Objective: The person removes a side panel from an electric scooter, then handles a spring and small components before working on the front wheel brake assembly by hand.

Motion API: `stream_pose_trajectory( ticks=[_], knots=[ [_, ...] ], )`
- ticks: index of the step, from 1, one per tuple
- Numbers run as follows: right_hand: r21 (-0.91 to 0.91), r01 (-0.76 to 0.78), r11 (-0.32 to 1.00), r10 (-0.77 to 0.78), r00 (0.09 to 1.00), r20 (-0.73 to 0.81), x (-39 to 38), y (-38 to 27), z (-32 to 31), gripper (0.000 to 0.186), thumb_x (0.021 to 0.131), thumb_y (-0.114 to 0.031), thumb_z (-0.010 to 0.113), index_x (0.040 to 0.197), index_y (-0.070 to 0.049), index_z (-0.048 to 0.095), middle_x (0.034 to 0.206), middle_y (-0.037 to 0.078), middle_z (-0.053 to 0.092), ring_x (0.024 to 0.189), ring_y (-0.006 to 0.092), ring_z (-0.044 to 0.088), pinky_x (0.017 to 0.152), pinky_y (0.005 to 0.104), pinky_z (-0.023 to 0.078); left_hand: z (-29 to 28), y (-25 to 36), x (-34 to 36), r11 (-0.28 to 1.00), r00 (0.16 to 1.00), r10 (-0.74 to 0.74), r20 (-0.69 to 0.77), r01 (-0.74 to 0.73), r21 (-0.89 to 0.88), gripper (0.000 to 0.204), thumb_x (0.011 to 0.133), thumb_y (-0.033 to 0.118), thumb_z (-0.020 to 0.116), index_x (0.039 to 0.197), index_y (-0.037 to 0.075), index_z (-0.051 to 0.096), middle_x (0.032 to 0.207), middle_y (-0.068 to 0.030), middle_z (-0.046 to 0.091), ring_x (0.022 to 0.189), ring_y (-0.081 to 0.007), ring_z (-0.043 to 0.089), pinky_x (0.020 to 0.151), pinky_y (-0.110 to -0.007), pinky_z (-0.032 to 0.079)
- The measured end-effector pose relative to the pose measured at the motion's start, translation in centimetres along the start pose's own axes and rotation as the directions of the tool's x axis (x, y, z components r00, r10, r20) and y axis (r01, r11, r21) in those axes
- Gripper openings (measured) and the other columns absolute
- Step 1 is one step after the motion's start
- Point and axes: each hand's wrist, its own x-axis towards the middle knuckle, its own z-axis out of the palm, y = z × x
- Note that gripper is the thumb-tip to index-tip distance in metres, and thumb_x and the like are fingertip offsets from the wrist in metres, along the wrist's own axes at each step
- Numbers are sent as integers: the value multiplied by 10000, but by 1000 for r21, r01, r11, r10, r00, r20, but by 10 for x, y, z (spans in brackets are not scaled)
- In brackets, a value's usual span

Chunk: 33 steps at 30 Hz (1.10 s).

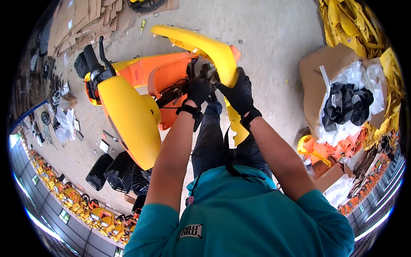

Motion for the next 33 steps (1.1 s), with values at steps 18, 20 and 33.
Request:
stream_pose_trajectory(
  ticks=[18,20,33],
  knots=[
    [37,222,974,-225,966,125,-18,-52,-11,407,824,-160,636,1177,-7,503,1051,183,591,988,371,555,824,450,449,45,-17,-21,924,992,122,-29,-124,-362,150,733,154,613,756,18,674,730,-183,640,731,-338,647,649,-429,508],
    [204,387,899,-409,909,78,-29,-77,-9,191,863,-70,545,1043,-20,585,954,161,620,890,354,588,747,403,469,62,-30,-26,734,999,-21,28,35,-678,152,733,154,609,755,16,669,729,-180,641,727,-342,645,649,-428,507],
    [22,61,998,-64,857,512,-50,-80,-4,377,883,-179,579,1194,18,497,836,190,629,751,298,630,659,364,494,-14,3,-10,868,970,-154,188,224,-443,727,867,254,522,1486,116,166,1275,-180,545,1252,-360,434,1046,-528,282]
  ],
)
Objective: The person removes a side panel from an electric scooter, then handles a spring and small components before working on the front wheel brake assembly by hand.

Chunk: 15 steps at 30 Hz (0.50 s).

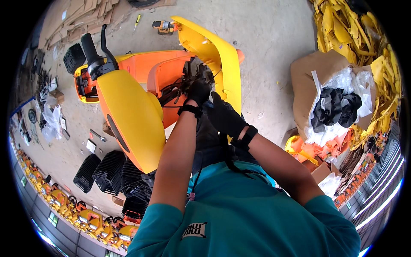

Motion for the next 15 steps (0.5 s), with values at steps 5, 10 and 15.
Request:
stream_pose_trajectory(
  ticks=[5,10,15],
  knots=[
    [891,-206,404,81,979,189,11,18,-49,272,931,-121,526,1195,-56,529,896,70,633,755,139,621,674,275,525,20,-27,10,987,999,36,4,-36,154,676,852,217,545,1455,102,263,1035,-157,643,887,-354,629,821,-457,484],
    [800,-274,533,297,946,126,16,135,-69,254,948,-181,504,1138,-22,556,943,86,632,826,151,615,761,288,521,21,-10,4,985,958,170,-229,-169,28,468,836,157,560,1293,81,497,838,-152,657,726,-323,638,721,-438,510],
    [895,-443,47,318,856,407,44,156,10,220,930,-157,513,1063,-12,611,966,80,656,868,158,617,758,272,498,8,-11,-8,923,1000,3,-13,-8,-384,275,794,145,588,1026,8,641,934,-242,637,875,-344,626,741,-402,493]
  ],
)
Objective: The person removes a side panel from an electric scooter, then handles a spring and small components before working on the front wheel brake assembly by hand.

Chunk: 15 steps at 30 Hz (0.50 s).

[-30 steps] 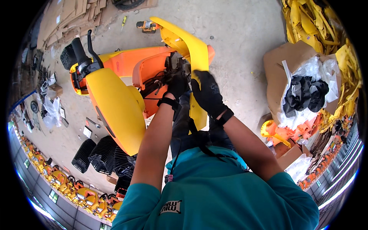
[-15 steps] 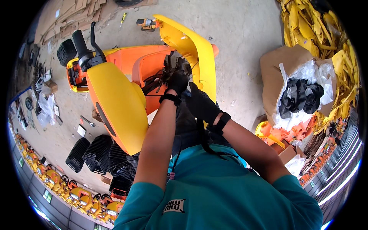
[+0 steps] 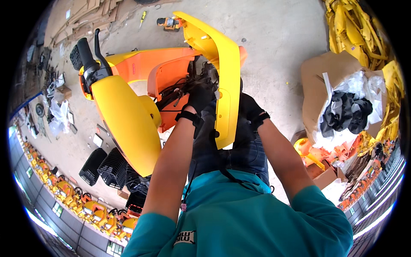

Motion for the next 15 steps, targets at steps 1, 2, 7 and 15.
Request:
stream_pose_trajectory(
  ticks=[1,2,7,15],
  knots=[
    [-1,-20,1000,20,1000,0,0,-1,14,218,931,-157,510,1060,-13,613,961,87,657,863,162,621,751,277,502,-5,11,-3,999,1000,-19,15,20,-49,278,787,145,599,1025,8,641,936,-237,640,871,-341,627,741,-394,492],
    [-1,-37,999,37,999,-2,2,-3,20,216,932,-156,508,1057,-15,614,957,94,658,858,165,625,743,281,506,-9,25,-5,994,998,-46,53,51,-97,290,782,149,611,1032,5,636,940,-221,647,864,-329,631,740,-387,492],
    [52,-49,997,46,998,44,25,1,20,214,934,-155,505,1053,-15,615,953,101,659,851,169,629,733,287,510,-17,52,-7,993,977,-117,179,120,-4,308,786,102,591,1078,8,620,933,-179,660,843,-284,630,734,-370,491],
    [151,-6,989,-8,995,97,56,2,24,213,933,-152,504,1052,-14,615,954,101,659,846,170,630,730,290,511,-14,54,0,969,972,-160,174,122,214,213,787,74,579,977,17,656,855,-186,657,766,-301,628,677,-386,487]
  ],
)
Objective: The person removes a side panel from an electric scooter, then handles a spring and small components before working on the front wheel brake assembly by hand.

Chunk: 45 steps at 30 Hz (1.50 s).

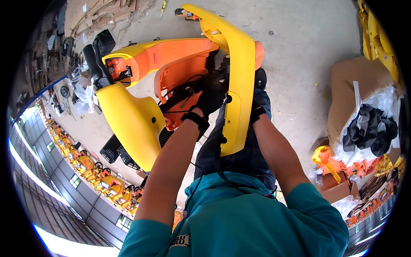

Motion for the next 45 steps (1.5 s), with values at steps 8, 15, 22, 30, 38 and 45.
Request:
stream_pose_trajectory(
  ticks=[8,15,22,30,38,45],
  knots=[
    [96,19,995,-21,1000,19,13,2,1,213,933,-150,502,1052,-13,615,955,102,659,841,171,631,726,293,512,-2,16,11,969,993,-113,-44,120,218,182,789,162,608,919,56,677,850,-174,656,766,-334,622,683,-422,488],
    [176,66,982,-75,996,42,41,5,5,212,933,-148,501,1051,-12,614,956,103,659,836,171,632,722,296,513,-6,33,7,867,994,-89,-59,106,487,330,725,95,614,1043,8,597,1061,-237,591,914,-383,574,755,-444,479],
    [267,133,955,-148,988,35,69,18,15,212,933,-145,500,1051,-12,614,957,104,659,832,172,633,719,298,515,-2,2,14,571,931,355,-82,-147,808,173,749,191,634,855,55,629,789,-130,612,717,-320,600,671,-436,490],
    [316,151,937,-174,984,44,77,23,19,211,932,-143,499,1050,-10,614,958,104,659,827,173,635,715,301,516,-8,-14,11,911,994,-78,-76,102,399,207,673,93,613,861,8,627,779,-164,627,762,-330,614,691,-417,495],
    [361,167,917,-204,977,64,84,23,26,211,932,-141,498,1049,-9,614,959,105,659,822,173,636,711,304,517,-17,-25,10,984,976,-140,-165,119,-131,320,630,-16,543,943,-3,611,860,-191,644,830,-365,612,712,-402,501],
    [385,274,881,-333,938,95,87,8,-19,210,932,-138,497,1049,-9,614,960,106,659,817,174,637,708,307,518,-33,5,1,959,997,28,72,-47,280,258,733,30,515,962,40,633,931,-138,645,871,-310,618,754,-357,499]
  ],
)
